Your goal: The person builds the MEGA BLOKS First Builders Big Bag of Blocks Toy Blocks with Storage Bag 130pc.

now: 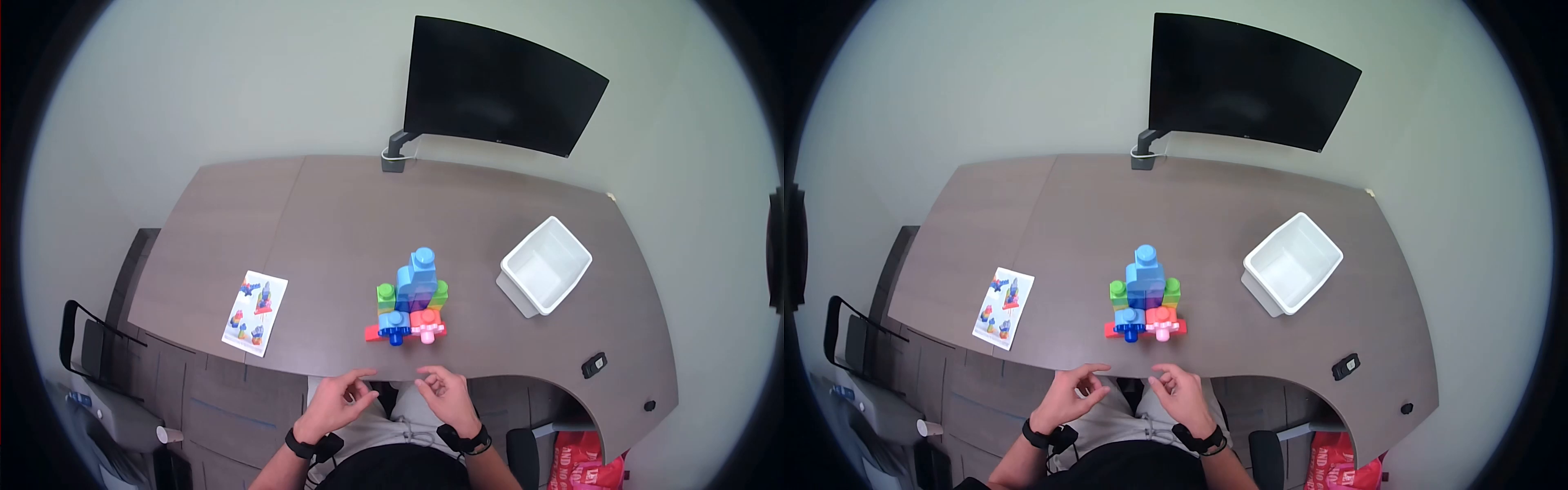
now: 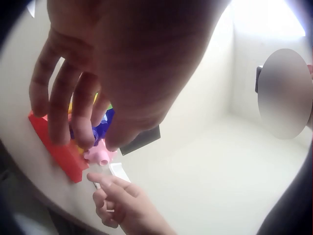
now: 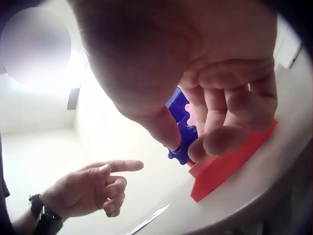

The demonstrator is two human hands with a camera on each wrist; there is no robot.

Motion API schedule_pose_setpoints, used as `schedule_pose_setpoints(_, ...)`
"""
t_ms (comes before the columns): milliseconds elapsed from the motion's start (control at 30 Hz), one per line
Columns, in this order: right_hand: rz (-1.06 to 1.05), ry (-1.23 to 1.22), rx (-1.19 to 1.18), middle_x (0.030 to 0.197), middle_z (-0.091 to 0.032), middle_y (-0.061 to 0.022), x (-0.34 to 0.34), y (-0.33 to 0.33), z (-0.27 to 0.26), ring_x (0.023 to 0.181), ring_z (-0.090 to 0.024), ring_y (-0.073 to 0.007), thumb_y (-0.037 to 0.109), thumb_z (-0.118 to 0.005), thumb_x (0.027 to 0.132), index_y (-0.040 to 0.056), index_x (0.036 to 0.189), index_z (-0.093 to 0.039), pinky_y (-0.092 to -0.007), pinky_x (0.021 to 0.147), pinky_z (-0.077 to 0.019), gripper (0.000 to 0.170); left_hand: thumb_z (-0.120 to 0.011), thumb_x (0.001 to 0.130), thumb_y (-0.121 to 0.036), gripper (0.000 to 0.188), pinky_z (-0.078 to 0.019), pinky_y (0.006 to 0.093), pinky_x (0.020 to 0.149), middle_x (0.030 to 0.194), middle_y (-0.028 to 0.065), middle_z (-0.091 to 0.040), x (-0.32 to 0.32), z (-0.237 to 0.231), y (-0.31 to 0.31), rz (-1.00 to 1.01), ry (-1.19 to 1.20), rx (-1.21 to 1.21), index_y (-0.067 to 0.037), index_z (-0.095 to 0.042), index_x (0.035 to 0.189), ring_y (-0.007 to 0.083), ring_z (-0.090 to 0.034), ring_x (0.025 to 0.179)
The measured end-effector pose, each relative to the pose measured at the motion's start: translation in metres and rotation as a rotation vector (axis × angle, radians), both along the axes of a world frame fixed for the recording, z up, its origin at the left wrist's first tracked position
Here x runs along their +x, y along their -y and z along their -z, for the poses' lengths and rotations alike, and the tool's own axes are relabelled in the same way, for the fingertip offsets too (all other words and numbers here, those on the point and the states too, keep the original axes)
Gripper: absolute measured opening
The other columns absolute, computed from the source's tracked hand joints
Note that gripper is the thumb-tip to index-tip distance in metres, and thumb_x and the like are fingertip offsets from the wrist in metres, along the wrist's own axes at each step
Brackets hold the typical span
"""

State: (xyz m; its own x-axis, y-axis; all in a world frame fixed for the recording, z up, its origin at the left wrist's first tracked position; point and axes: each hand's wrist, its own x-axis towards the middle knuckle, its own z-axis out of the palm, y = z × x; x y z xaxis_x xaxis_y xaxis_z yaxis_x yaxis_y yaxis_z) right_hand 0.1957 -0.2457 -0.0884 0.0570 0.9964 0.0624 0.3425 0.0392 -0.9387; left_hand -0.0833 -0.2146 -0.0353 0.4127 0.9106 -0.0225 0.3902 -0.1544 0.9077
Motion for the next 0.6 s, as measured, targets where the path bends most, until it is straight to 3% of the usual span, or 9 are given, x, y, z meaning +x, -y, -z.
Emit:
schedule_pose_setpoints(33,0.001,-0.067,-0.001,0.076,-0.074,-0.0025,0.000,0.009,0.004,0.065,-0.063,-0.0047,0.006,-0.084,0.101,-0.0008,0.126,-0.079,-0.0270,0.062,-0.0524,0.026,-0.086,0.101,-0.015,0.042,-0.0595,0.0292,0.070,0.082,0.0034,-0.078,0.000,0.007,0.007,-0.015,0.027,-0.009,-0.004,-0.075,0.140,0.0135,-0.072,0.070)
schedule_pose_setpoints(133,-0.023,0.041,-0.007,0.077,-0.074,-0.0020,0.003,0.032,0.012,0.067,-0.063,-0.0047,0.005,-0.084,0.102,-0.0002,0.125,-0.079,-0.0265,0.062,-0.0521,0.024,-0.086,0.101,-0.014,0.038,-0.0592,0.0290,0.069,0.082,0.0041,-0.078,0.002,0.013,0.026,-0.038,0.054,-0.040,-0.003,-0.077,0.136,0.0134,-0.072,0.070)
schedule_pose_setpoints(233,-0.056,0.057,-0.020,0.076,-0.075,-0.0069,0.007,0.051,0.026,0.061,-0.064,-0.0106,0.008,-0.084,0.100,0.0007,0.122,-0.079,-0.0297,0.061,-0.0528,0.023,-0.086,0.101,-0.014,0.037,-0.0592,0.0288,0.070,0.082,0.0040,-0.078,0.006,0.019,0.044,-0.050,0.057,-0.044,-0.002,-0.078,0.135,0.0124,-0.071,0.070)
schedule_pose_setpoints(433,-0.095,0.063,-0.004,0.077,-0.075,-0.0073,0.011,0.075,0.028,0.061,-0.066,-0.0131,0.007,-0.083,0.100,0.0018,0.122,-0.080,-0.0306,0.061,-0.0538,0.023,-0.086,0.101,-0.014,0.037,-0.0590,0.0284,0.070,0.083,0.0041,-0.077,0.013,0.023,0.068,-0.069,0.049,-0.052,-0.003,-0.078,0.135,0.0111,-0.071,0.070)
schedule_pose_setpoints(533,-0.089,0.012,-0.017,0.079,-0.075,-0.0028,0.013,0.078,0.023,0.068,-0.064,-0.0068,0.005,-0.084,0.100,0.0042,0.125,-0.081,-0.0266,0.063,-0.0521,0.025,-0.085,0.101,-0.014,0.036,-0.0588,0.0283,0.070,0.083,0.0039,-0.077,0.016,0.022,0.072,-0.088,0.064,-0.047,-0.003,-0.079,0.134,0.0110,-0.070,0.070)
schedule_pose_setpoints(600,-0.082,0.025,0.010,0.080,-0.076,-0.0032,0.015,0.078,0.019,0.068,-0.064,-0.0072,0.005,-0.085,0.099,0.0042,0.125,-0.081,-0.0268,0.062,-0.0519,0.026,-0.085,0.101,-0.013,0.035,-0.0586,0.0283,0.070,0.082,0.0037,-0.077,0.016,0.021,0.075,-0.100,0.066,-0.037,-0.003,-0.079,0.134,0.0111,-0.070,0.070)
